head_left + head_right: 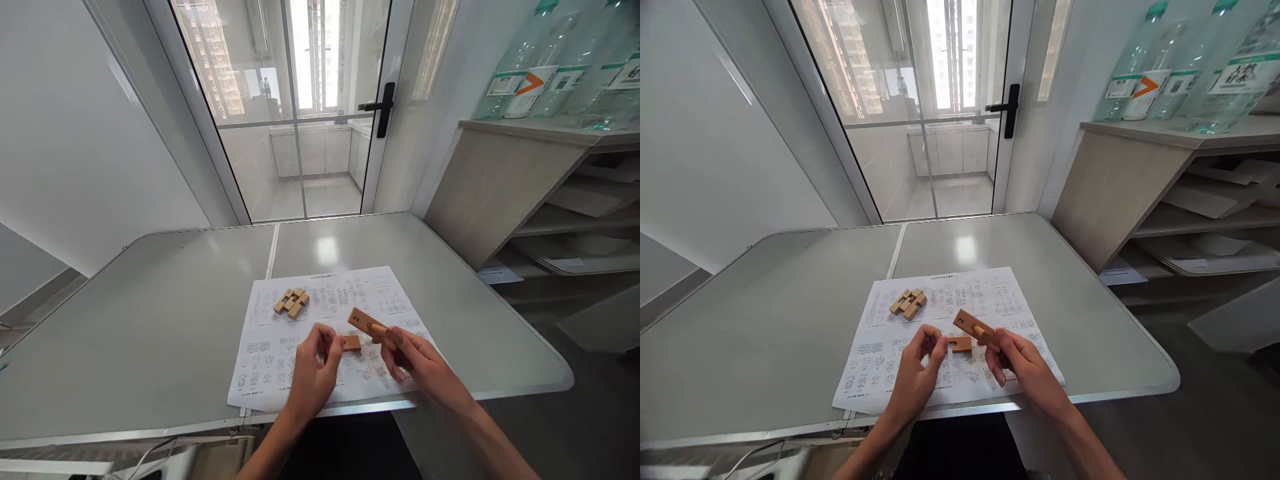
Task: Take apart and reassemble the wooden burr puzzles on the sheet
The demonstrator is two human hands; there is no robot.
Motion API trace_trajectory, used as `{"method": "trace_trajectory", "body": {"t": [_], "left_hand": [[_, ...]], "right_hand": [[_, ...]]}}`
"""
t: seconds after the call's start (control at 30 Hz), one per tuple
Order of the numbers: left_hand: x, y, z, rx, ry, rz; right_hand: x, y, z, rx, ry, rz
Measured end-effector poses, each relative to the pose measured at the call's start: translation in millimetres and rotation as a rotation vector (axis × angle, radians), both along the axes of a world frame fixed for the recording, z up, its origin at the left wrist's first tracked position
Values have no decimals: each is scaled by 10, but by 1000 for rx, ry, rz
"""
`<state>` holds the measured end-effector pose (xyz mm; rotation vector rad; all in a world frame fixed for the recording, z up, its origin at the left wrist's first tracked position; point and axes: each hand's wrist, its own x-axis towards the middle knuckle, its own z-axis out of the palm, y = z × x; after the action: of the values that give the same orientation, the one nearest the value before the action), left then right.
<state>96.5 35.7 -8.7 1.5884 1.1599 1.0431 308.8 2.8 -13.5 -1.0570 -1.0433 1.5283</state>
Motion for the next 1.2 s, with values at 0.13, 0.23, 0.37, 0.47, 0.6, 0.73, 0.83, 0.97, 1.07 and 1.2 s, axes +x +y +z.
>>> {"method": "trace_trajectory", "body": {"t": [0.13, 0.23, 0.37, 0.47, 0.6, 0.73, 0.83, 0.97, 1.07, 1.2], "left_hand": [[29, 17, 74, -105, -162, -23], [39, -6, 110, -147, -266, -112], [-7, -91, 88, -176, -340, -81], [-101, -154, 22, -232, -373, -37], [-274, -156, -52, -345, -483, 17], [-440, -92, -61, -334, -444, 75], [-504, -66, -44, -307, -341, 100], [-489, -76, -38, -256, -265, 128], [-458, -88, -61, -252, -293, 163], [-450, -88, -92, -289, -329, 191]], "right_hand": [[-191, 23, 204, -110, 239, -16], [-422, -25, 255, -215, 363, 34], [-640, -150, 176, -271, 407, 80], [-653, -215, 116, -170, 206, 132], [-508, -222, 53, 82, -357, 21], [-354, -138, -56, 305, -768, -130], [-318, -25, -152, 439, -887, -133], [-352, 125, -238, 541, -957, -58], [-377, 199, -243, 534, -981, 11], [-358, 238, -188, 463, -973, 92]]}}
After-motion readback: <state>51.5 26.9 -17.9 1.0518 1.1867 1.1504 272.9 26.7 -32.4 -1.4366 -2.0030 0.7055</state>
